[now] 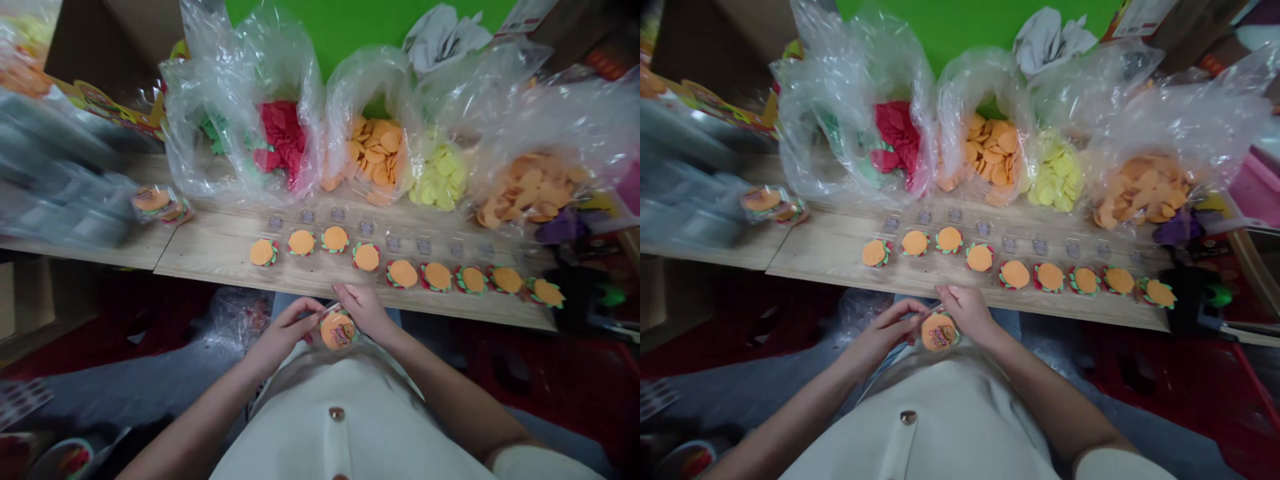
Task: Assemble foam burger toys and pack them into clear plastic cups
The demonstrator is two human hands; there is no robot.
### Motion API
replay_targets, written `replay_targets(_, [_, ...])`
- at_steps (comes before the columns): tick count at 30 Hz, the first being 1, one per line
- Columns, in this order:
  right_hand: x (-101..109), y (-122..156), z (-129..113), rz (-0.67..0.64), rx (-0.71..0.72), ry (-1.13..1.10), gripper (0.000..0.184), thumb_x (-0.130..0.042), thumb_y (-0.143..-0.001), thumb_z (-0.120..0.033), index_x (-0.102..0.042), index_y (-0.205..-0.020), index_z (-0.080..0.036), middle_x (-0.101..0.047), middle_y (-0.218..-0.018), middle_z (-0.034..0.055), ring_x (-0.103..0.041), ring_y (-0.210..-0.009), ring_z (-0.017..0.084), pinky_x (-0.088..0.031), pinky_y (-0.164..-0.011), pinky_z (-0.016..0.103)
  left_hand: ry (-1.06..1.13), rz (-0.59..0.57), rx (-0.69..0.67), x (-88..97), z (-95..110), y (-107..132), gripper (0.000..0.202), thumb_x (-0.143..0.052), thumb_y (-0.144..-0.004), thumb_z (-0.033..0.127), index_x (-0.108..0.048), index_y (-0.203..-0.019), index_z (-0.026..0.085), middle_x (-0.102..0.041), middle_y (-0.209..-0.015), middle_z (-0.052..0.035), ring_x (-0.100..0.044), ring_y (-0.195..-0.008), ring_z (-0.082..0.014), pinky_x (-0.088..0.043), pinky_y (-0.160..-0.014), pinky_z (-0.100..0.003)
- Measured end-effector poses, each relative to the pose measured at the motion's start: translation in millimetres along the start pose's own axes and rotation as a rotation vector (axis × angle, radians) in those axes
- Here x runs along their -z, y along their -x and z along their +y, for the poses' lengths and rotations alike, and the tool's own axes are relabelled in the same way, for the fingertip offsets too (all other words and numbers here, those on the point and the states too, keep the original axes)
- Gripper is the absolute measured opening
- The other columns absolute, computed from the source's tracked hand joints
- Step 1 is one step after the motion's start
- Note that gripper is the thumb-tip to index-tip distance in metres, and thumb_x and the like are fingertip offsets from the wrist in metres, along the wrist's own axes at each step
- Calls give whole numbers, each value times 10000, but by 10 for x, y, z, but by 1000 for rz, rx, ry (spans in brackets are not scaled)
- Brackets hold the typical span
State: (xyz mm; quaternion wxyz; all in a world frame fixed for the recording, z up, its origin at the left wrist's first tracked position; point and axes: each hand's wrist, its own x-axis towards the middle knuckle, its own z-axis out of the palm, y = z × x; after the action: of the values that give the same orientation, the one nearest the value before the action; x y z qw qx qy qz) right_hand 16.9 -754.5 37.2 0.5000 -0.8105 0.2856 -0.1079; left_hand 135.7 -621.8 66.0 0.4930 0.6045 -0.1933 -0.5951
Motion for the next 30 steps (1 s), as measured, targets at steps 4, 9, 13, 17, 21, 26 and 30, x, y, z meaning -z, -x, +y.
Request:
replay_targets(4, [52,-137,-12,-1,63,129,442,-327,-896,-428,-439,-546,-182,-437,-512,-34,-394,-506,89,-275,-514,213,-182,-151,-101,-35,46,-139,588,-691,-651,308,-499,-1201,222,-611,-1020,-46,-571,-833,-169,-451,-709,-256])
replay_targets(9, [187,-230,-28,275,-43,250,469,-300,-894,-479,-468,-566,-189,-441,-507,-25,-397,-499,100,-262,-512,225,-186,33,-226,-181,57,-372,579,-694,-644,303,-487,-1172,187,-638,-983,-53,-593,-869,-195,-463,-772,-289])
replay_targets(13, [269,-210,9,389,-68,166,477,-306,-884,-497,-429,-541,-190,-373,-487,-37,-344,-477,94,-258,-493,226,-147,128,-279,-296,60,-396,596,-710,-627,311,-486,-1166,191,-597,-1111,-72,-590,-915,-200,-465,-802,-290])
replay_targets(17, [313,-300,37,408,-11,57,455,-382,-853,-503,-429,-529,-188,-373,-485,-45,-349,-478,89,-270,-492,224,-170,166,-358,-341,50,-418,580,-693,-659,310,-475,-1182,186,-568,-1149,-82,-561,-1000,-221,-444,-863,-330])
replay_targets(21, [191,-361,36,602,-81,-160,438,-387,-847,-508,-427,-545,-192,-395,-488,-46,-372,-484,96,-311,-500,222,-83,226,-437,-398,76,-512,562,-673,-689,288,-436,-1189,184,-581,-1115,-87,-574,-978,-211,-448,-866,-350])
replay_targets(26, [-73,-345,40,773,-173,-505,404,-303,-873,-507,-504,-739,-183,-535,-672,2,-476,-602,122,-395,-566,235,-9,437,-614,-598,122,-622,533,-651,-714,250,-402,-1183,204,-506,-1205,-90,-531,-1059,-195,-416,-923,-327])
replay_targets(30, [-13,-388,73,775,-133,-423,401,-320,-872,-502,-487,-688,-186,-502,-629,-10,-437,-572,113,-377,-556,233,8,479,-642,-699,108,-621,575,-647,-723,249,-355,-1217,232,-436,-1270,-84,-490,-1104,-183,-394,-941,-307])
